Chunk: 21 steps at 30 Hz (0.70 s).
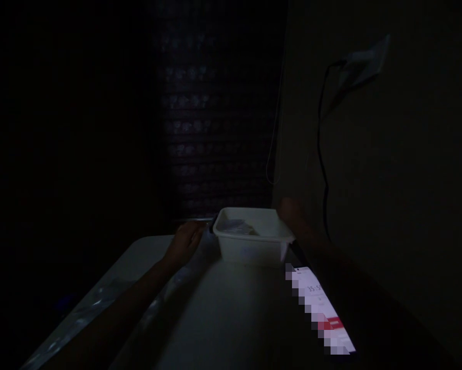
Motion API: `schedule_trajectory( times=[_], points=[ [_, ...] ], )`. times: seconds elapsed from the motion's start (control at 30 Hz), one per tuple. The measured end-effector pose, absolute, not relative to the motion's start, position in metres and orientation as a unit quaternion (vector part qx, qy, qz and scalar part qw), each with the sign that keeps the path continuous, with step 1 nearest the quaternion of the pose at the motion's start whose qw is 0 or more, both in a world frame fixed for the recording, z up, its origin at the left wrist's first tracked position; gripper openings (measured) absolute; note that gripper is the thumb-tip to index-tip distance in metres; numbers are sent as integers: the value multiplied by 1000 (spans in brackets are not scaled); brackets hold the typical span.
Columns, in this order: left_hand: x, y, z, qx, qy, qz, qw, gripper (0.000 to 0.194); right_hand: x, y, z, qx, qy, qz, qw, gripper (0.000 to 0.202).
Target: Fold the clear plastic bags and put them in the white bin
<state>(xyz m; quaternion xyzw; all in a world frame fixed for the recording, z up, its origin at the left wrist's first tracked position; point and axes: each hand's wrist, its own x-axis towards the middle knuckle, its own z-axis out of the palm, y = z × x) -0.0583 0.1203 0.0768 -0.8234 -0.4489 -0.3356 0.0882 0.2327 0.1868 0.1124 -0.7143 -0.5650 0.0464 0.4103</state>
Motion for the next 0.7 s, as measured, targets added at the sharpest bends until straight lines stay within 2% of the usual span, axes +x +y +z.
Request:
schedule_trajectory(
  times=[0.1, 0.23, 0.37, 0.47, 0.57, 0.7],
  points=[
    [-66, 115, 82, -807, -480, -330, 98, 29, 203, 162, 127, -674, -635, -68, 371, 20],
    [-75, 103, 80, -783, -543, -285, 103, 28, 148, 125, 123, -574, -699, -141, 402, 27],
    [-83, 88, 64, -804, -572, -137, 87, 25, 102, 95, 84, -510, -782, -71, 350, 29],
    [-90, 77, 50, -821, -560, -43, 101, 24, 88, 83, 45, -531, -797, 1, 289, 33],
    [-98, 70, 41, -833, -540, 9, 116, 23, 87, 79, 19, -555, -806, 17, 205, 33],
    [-106, 64, 39, -820, -558, 37, 125, 24, 90, 75, 14, -557, -820, 16, 133, 34]
  ],
)
